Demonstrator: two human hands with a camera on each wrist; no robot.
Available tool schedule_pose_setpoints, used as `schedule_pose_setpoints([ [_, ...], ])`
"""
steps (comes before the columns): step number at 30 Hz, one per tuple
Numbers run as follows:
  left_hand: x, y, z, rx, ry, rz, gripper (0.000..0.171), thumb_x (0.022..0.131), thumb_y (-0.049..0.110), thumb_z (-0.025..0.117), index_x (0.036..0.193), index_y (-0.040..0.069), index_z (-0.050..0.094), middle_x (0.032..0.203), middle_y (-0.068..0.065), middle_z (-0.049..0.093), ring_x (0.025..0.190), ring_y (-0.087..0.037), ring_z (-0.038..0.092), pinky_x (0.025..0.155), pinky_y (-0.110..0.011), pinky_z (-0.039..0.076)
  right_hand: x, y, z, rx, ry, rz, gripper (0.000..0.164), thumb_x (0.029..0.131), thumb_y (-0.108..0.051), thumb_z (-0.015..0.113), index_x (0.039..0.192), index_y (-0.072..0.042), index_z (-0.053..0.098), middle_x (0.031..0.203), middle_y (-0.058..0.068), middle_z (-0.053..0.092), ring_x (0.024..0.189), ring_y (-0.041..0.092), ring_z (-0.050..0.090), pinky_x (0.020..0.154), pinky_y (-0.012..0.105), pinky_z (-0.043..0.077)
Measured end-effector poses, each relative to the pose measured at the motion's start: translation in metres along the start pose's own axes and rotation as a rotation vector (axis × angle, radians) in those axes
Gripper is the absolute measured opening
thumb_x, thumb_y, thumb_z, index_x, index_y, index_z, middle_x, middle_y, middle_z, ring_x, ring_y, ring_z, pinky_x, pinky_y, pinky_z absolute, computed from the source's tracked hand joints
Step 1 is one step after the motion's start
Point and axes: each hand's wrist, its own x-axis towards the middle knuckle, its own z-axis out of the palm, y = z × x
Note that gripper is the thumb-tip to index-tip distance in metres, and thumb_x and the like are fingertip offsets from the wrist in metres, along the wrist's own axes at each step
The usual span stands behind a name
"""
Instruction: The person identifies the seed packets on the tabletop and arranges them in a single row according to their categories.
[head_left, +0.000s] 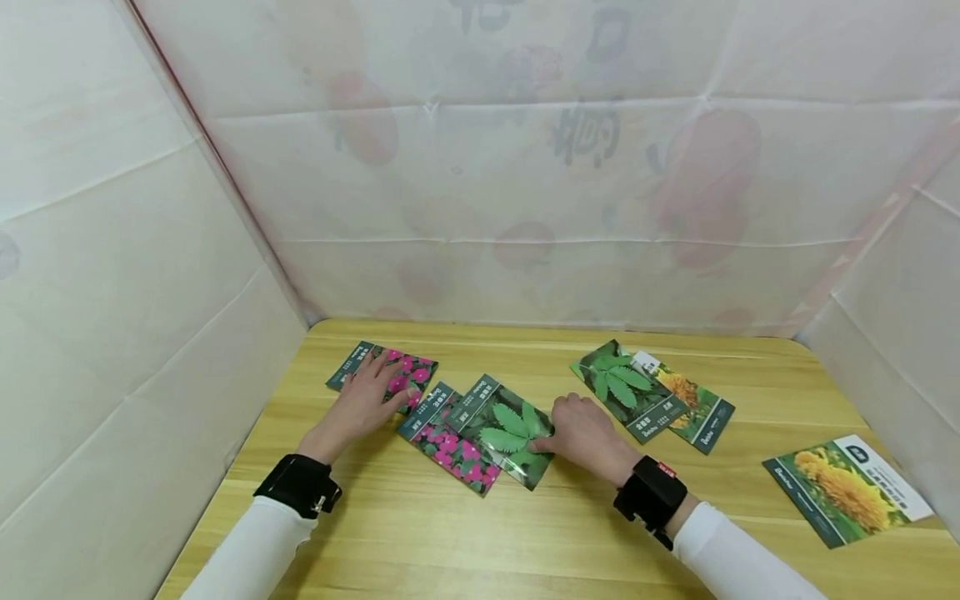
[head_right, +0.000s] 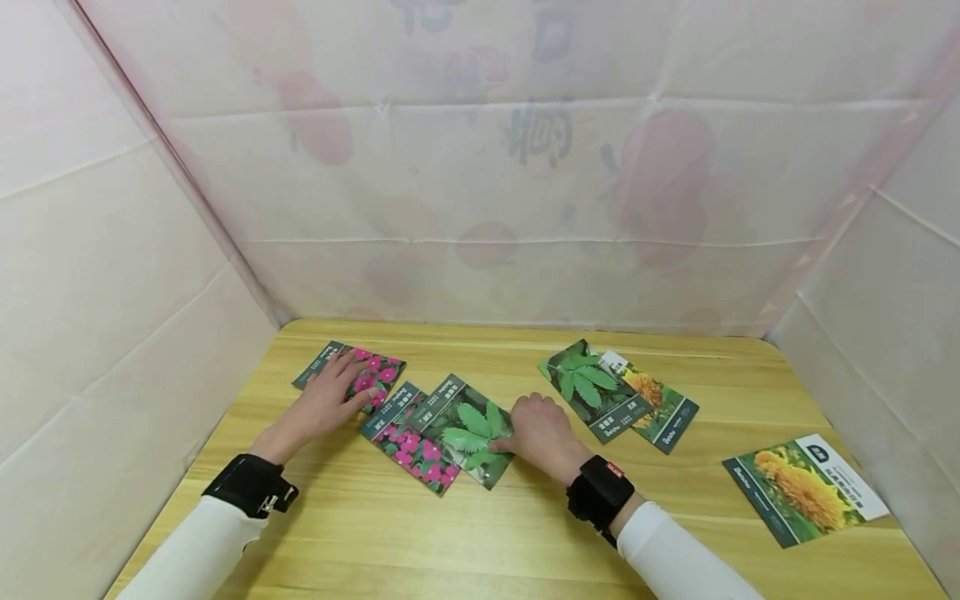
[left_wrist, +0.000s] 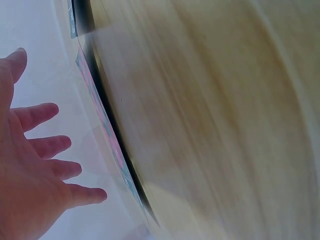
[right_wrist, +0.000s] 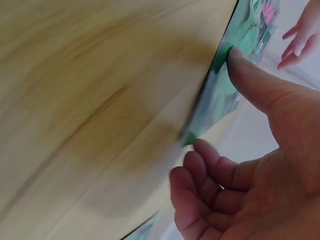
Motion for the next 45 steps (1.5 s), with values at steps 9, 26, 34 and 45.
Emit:
schedule_pose_setpoints([
  [9,-0.003,-0.001,0.0,-0.009,-0.003,0.0,0.066,0.104,0.041,0.062,0.153,0.0,0.047,0.164,-0.03,0.027,0.15,-0.056,0.017,0.11,-0.084,0.019,-0.009,0.026,-0.01,0.125,-0.048,0.09,0.064,0.09,-0.041,0.082,0.053,-0.021,0.033,0.054,-0.008,0.019,0.048,0.008,0.02,0.049,0.023,0.016],
  [26,-0.008,-0.014,0.0,0.014,-0.038,-0.056,0.063,0.105,0.038,0.062,0.15,-0.003,0.049,0.16,-0.033,0.032,0.147,-0.059,0.024,0.107,-0.084,0.023,-0.031,0.05,-0.023,0.017,0.035,0.093,0.06,0.096,-0.037,0.075,0.057,-0.02,0.033,0.058,-0.004,0.02,0.051,0.012,0.018,0.054,0.029,0.013],
  [34,0.004,-0.019,-0.005,0.084,-0.109,-0.343,0.088,0.106,0.058,0.048,0.154,-0.013,0.031,0.153,-0.051,0.019,0.139,-0.069,0.024,0.104,-0.083,0.03,-0.016,0.001,-0.018,-0.172,0.236,-0.112,0.034,0.094,-0.035,0.078,0.084,-0.004,0.067,0.074,0.007,0.057,0.064,0.022,0.055,0.058,0.032,0.048],
  [45,0.012,-0.032,-0.011,0.108,-0.087,-0.405,0.09,0.095,0.053,0.07,0.138,-0.021,0.042,0.122,-0.047,0.046,0.115,-0.063,0.048,0.092,-0.072,0.047,-0.008,-0.027,-0.003,-0.229,0.262,-0.195,0.038,0.093,-0.04,0.079,0.077,-0.008,0.066,0.073,0.008,0.058,0.07,0.026,0.058,0.065,0.038,0.051],
])
